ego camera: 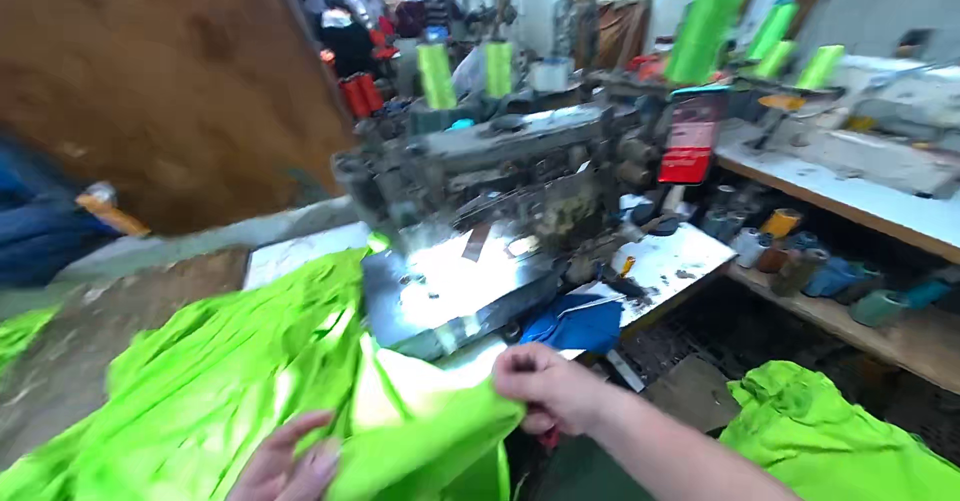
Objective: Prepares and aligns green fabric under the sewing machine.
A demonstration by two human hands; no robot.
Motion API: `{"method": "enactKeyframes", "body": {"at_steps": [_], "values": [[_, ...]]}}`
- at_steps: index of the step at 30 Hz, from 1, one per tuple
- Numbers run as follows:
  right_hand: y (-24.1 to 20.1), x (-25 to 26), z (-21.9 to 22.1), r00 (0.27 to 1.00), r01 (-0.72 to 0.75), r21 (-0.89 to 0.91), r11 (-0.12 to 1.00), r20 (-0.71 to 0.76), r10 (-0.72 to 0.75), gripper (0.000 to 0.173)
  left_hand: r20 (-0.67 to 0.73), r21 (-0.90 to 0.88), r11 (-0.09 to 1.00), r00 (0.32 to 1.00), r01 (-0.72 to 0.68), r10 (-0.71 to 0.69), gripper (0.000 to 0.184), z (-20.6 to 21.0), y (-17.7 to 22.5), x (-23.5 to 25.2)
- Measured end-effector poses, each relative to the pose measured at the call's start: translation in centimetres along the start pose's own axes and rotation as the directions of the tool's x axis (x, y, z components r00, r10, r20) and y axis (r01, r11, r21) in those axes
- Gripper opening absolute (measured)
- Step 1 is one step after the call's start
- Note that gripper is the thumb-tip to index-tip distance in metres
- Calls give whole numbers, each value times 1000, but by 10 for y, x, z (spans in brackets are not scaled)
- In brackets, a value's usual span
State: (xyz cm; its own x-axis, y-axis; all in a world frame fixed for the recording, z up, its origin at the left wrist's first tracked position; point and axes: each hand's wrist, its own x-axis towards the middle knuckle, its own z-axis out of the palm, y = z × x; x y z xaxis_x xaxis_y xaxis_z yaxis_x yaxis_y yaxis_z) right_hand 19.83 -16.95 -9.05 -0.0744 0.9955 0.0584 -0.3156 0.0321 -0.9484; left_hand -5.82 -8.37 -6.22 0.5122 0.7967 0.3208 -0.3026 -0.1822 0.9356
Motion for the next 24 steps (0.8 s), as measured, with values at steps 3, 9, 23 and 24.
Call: {"method": "enactKeyframes", "body": {"at_steps": [3,9,23,24], "values": [[3,3,-3,990,134,-180,974,75,-122,17,136,279,918,958,-282,253,17,-18,11,-6],[22,-2,-1,863,497,-375,782,125,-489,21,305,697,505,848,-509,433,25,-29,3,-21],[24,-12,3,633,520,-846,113,293,-717,21,273,773,372,799,-514,536,21,-32,-24,-28],[23,-12,3,639,526,-843,116,302,-707,21,231,703,506,834,-499,501,20,-31,-28,-28]]}}
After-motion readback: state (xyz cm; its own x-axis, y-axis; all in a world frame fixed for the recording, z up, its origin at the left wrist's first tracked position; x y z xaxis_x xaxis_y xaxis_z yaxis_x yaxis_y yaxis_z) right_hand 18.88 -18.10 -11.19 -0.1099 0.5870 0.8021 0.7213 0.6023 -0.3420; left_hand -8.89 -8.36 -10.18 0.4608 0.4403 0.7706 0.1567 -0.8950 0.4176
